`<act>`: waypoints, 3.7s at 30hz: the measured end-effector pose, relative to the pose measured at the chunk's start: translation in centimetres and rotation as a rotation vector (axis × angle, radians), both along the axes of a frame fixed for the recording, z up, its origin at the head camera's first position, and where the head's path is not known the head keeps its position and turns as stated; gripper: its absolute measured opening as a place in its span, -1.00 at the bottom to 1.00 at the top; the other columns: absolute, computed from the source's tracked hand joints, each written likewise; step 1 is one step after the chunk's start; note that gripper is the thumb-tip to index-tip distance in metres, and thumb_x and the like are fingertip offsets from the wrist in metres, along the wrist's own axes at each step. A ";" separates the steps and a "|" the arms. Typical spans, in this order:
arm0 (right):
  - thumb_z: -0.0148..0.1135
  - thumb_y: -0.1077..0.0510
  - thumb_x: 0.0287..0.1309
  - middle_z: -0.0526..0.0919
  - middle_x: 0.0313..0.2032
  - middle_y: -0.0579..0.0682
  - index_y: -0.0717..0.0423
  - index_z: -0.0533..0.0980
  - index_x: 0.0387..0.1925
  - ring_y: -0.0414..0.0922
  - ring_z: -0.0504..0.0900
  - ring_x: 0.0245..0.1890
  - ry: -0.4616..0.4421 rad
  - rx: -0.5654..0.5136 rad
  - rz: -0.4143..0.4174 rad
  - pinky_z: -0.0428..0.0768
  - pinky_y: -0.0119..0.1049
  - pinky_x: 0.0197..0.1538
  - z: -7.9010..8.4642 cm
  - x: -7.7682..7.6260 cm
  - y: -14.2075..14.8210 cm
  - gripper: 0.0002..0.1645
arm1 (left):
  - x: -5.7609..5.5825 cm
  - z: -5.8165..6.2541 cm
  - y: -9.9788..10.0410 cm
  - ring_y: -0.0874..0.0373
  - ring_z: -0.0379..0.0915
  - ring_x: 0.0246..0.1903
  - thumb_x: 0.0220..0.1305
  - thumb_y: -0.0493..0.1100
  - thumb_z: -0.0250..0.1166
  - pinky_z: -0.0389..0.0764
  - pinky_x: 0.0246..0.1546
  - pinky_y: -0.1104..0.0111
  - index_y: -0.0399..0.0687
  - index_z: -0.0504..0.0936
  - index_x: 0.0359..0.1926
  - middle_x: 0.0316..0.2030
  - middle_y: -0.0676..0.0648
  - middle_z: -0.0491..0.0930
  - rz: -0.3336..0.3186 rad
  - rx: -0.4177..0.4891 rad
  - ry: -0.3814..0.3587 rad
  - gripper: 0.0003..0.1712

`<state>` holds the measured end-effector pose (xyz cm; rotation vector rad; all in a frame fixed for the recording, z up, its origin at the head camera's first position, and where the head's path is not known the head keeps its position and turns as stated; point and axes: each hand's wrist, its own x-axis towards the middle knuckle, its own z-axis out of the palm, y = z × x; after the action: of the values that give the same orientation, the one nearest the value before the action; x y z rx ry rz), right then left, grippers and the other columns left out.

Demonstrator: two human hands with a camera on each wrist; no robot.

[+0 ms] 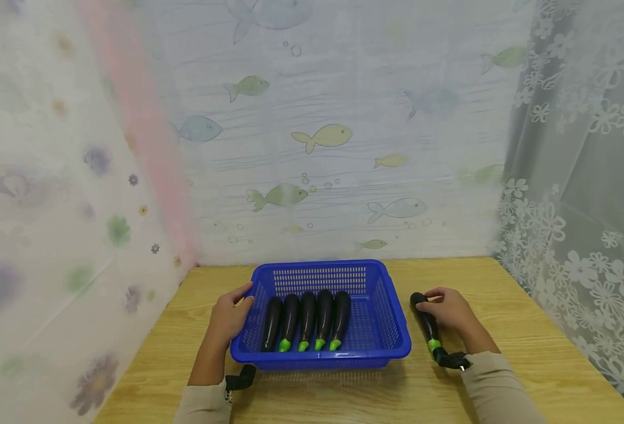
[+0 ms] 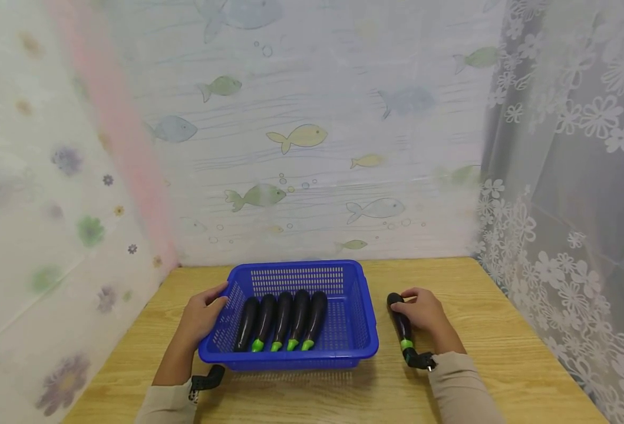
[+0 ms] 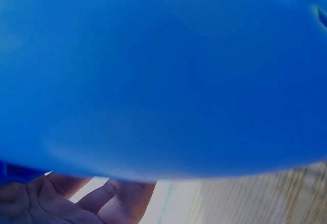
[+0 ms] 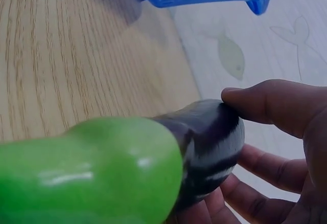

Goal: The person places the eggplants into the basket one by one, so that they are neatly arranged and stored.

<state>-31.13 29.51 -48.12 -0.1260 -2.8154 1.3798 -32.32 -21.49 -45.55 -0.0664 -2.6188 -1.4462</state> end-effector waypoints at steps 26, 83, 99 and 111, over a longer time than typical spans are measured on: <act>0.26 -0.02 0.39 0.49 0.28 0.45 0.39 0.26 0.44 -0.12 0.74 -0.11 -0.084 -0.340 -0.027 0.78 -0.15 -0.10 1.5 0.4 -0.2 -0.19 | 0.1 0.0 0.5 -0.30 0.33 0.43 0.51 -0.02 0.13 0.46 0.31 -0.21 0.05 0.42 0.50 0.48 -0.25 0.36 0.012 0.003 0.000 -0.40; 0.32 -0.06 0.34 0.51 0.25 0.36 0.34 0.39 0.38 0.05 0.72 -0.01 -0.002 -0.318 0.013 0.78 -0.11 -0.07 8.1 -0.1 -4.1 -0.23 | 0.3 -0.3 4.0 -0.26 0.38 0.40 0.48 -0.05 0.13 0.45 0.31 -0.22 0.03 0.44 0.49 0.44 -0.27 0.41 -0.001 -0.051 0.036 -0.41; 0.40 0.07 0.27 0.53 0.21 0.45 0.43 0.40 0.34 0.15 0.76 -0.06 -0.014 -0.111 0.057 0.79 -0.15 -0.22 9.5 -0.7 -7.9 -0.24 | 0.3 -0.2 3.9 -0.17 0.52 0.25 0.48 -0.05 0.13 0.56 0.21 -0.16 0.03 0.44 0.49 0.44 -0.28 0.41 -0.002 -0.053 0.031 -0.41; 0.43 0.27 0.18 0.65 -0.04 0.44 0.54 0.46 0.17 0.06 0.79 -0.35 -0.074 0.011 0.079 0.79 -0.04 -0.22 8.8 -2.2 -10.5 -0.40 | 0.4 -0.2 3.9 -0.14 0.53 0.23 0.48 -0.05 0.12 0.56 0.21 -0.13 0.05 0.44 0.49 0.44 -0.26 0.41 0.002 -0.056 0.026 -0.41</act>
<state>-33.38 18.98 -39.36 -0.0681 -2.9178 1.4033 -31.95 -17.63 -45.72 -0.0884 -2.6381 -1.3616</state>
